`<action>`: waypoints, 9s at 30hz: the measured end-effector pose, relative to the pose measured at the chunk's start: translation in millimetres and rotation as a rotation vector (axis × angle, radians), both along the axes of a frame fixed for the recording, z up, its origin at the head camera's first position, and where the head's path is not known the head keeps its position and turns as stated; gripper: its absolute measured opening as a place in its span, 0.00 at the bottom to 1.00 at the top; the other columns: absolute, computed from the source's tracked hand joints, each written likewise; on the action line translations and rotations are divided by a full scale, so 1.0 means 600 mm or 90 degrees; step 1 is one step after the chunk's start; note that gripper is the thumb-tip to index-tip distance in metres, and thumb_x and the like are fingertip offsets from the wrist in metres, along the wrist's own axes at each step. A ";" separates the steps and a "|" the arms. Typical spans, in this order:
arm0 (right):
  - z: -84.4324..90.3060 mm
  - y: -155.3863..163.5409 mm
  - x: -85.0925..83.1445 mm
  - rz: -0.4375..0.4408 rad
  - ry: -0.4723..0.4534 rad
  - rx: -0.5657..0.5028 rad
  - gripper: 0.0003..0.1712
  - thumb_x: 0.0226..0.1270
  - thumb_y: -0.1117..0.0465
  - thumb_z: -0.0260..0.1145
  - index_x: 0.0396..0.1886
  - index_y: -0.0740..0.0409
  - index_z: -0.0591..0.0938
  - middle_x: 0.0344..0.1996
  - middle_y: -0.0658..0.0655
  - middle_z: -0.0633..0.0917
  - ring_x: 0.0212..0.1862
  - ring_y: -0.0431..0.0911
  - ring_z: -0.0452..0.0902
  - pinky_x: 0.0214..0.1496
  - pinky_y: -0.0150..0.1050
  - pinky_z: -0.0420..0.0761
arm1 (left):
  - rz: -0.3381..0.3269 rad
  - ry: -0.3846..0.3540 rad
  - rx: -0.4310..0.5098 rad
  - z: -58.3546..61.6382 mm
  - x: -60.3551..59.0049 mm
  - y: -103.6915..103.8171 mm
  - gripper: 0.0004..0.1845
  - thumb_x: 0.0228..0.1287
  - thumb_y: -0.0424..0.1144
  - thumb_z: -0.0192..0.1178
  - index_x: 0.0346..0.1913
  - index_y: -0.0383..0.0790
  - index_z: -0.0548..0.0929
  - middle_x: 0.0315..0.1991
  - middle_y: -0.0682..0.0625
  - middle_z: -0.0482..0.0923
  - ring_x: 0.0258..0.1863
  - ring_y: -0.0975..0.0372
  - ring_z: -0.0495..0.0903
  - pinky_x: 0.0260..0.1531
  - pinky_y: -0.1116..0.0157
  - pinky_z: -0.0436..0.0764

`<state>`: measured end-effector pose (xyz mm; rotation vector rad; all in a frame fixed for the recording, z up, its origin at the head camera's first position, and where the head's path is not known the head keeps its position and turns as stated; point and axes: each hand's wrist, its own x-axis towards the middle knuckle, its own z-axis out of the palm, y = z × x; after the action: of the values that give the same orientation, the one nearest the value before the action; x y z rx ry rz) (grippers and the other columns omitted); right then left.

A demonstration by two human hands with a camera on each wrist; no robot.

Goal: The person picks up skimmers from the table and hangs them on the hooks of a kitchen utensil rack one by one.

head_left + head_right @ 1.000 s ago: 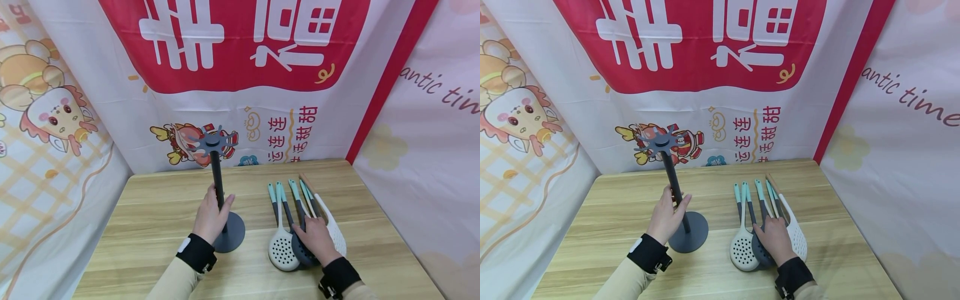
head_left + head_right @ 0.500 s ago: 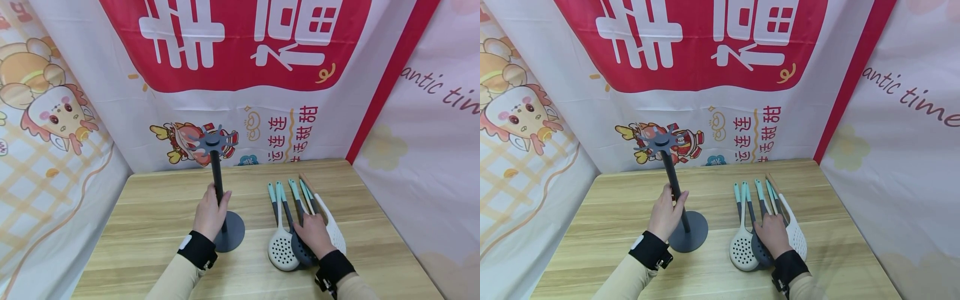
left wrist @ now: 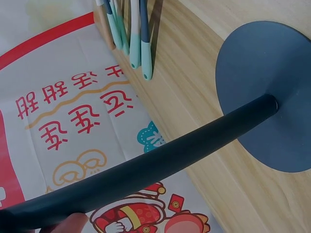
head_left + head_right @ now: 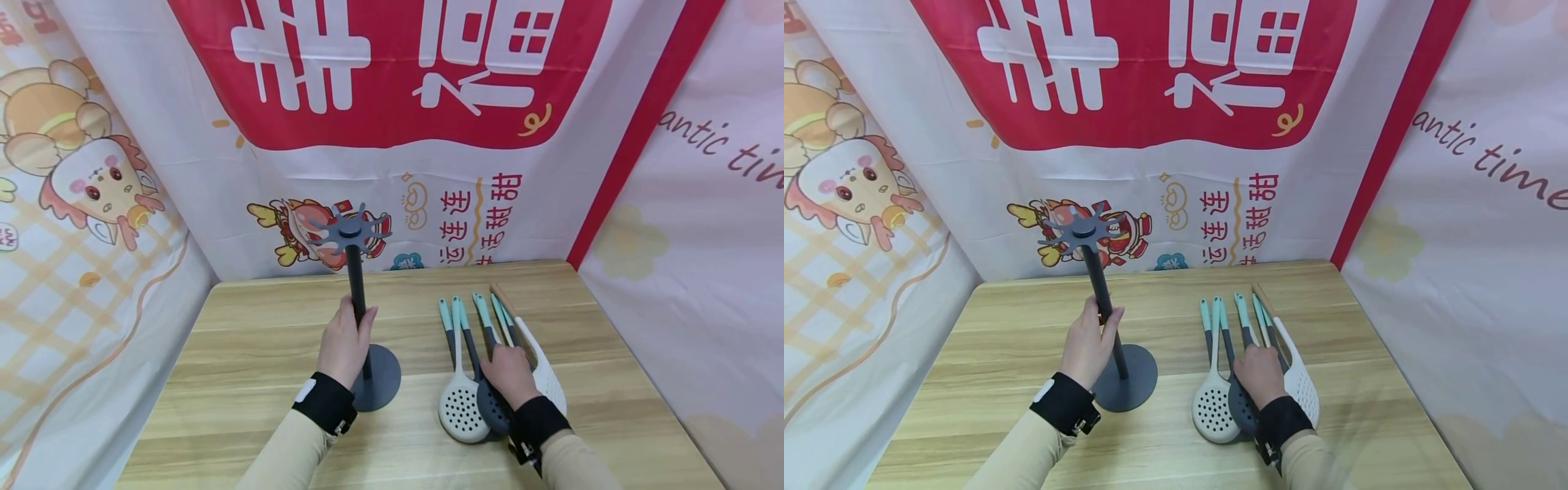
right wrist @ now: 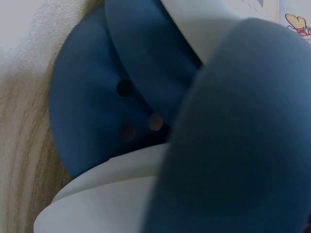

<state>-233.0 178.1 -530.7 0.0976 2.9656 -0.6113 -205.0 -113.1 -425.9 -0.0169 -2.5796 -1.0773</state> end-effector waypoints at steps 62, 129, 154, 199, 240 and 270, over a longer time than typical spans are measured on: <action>0.028 0.013 -0.008 -0.056 -0.027 -0.129 0.21 0.73 0.61 0.55 0.55 0.75 0.78 0.38 0.66 0.83 0.37 0.54 0.78 0.37 0.43 0.77 | -0.009 0.013 -0.076 -0.003 -0.004 -0.006 0.19 0.74 0.48 0.56 0.48 0.31 0.73 0.26 0.45 0.78 0.21 0.57 0.81 0.22 0.62 0.84; 0.097 -0.068 0.038 -0.037 0.056 -0.355 0.20 0.76 0.62 0.56 0.61 0.68 0.75 0.40 0.62 0.89 0.41 0.52 0.85 0.39 0.40 0.82 | -0.004 0.015 -0.077 -0.002 -0.003 -0.008 0.18 0.74 0.48 0.56 0.45 0.33 0.73 0.25 0.46 0.77 0.22 0.56 0.81 0.23 0.61 0.85; 0.100 -0.080 0.040 -0.028 0.063 -0.404 0.15 0.75 0.64 0.57 0.57 0.64 0.76 0.43 0.59 0.88 0.43 0.50 0.85 0.45 0.43 0.83 | -0.008 0.020 -0.073 -0.005 -0.007 -0.010 0.16 0.74 0.47 0.57 0.45 0.34 0.73 0.25 0.46 0.77 0.21 0.58 0.80 0.22 0.62 0.83; 0.152 -0.131 0.077 0.082 0.208 -0.393 0.12 0.69 0.63 0.66 0.51 0.59 0.81 0.40 0.56 0.88 0.42 0.47 0.84 0.42 0.34 0.83 | -0.010 0.030 -0.076 -0.007 -0.006 -0.011 0.16 0.73 0.47 0.57 0.45 0.35 0.73 0.25 0.47 0.77 0.22 0.58 0.80 0.24 0.62 0.84; 0.200 -0.166 0.106 0.162 0.306 -0.391 0.13 0.64 0.65 0.70 0.49 0.59 0.83 0.35 0.54 0.88 0.37 0.44 0.84 0.38 0.31 0.85 | -0.003 0.019 -0.072 -0.007 -0.006 -0.012 0.17 0.73 0.49 0.57 0.46 0.35 0.73 0.24 0.48 0.77 0.20 0.59 0.79 0.23 0.63 0.84; 0.209 -0.171 0.111 0.218 0.378 -0.379 0.13 0.64 0.67 0.70 0.48 0.61 0.83 0.33 0.54 0.88 0.31 0.41 0.82 0.33 0.32 0.83 | 0.005 0.038 -0.080 -0.009 -0.006 -0.011 0.17 0.73 0.47 0.57 0.47 0.33 0.74 0.24 0.47 0.77 0.18 0.59 0.79 0.16 0.66 0.80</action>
<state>-166.4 75.4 -405.3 -0.7412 3.0157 -1.6538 -208.7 -119.5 -431.2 -0.0683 -2.5868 -0.8965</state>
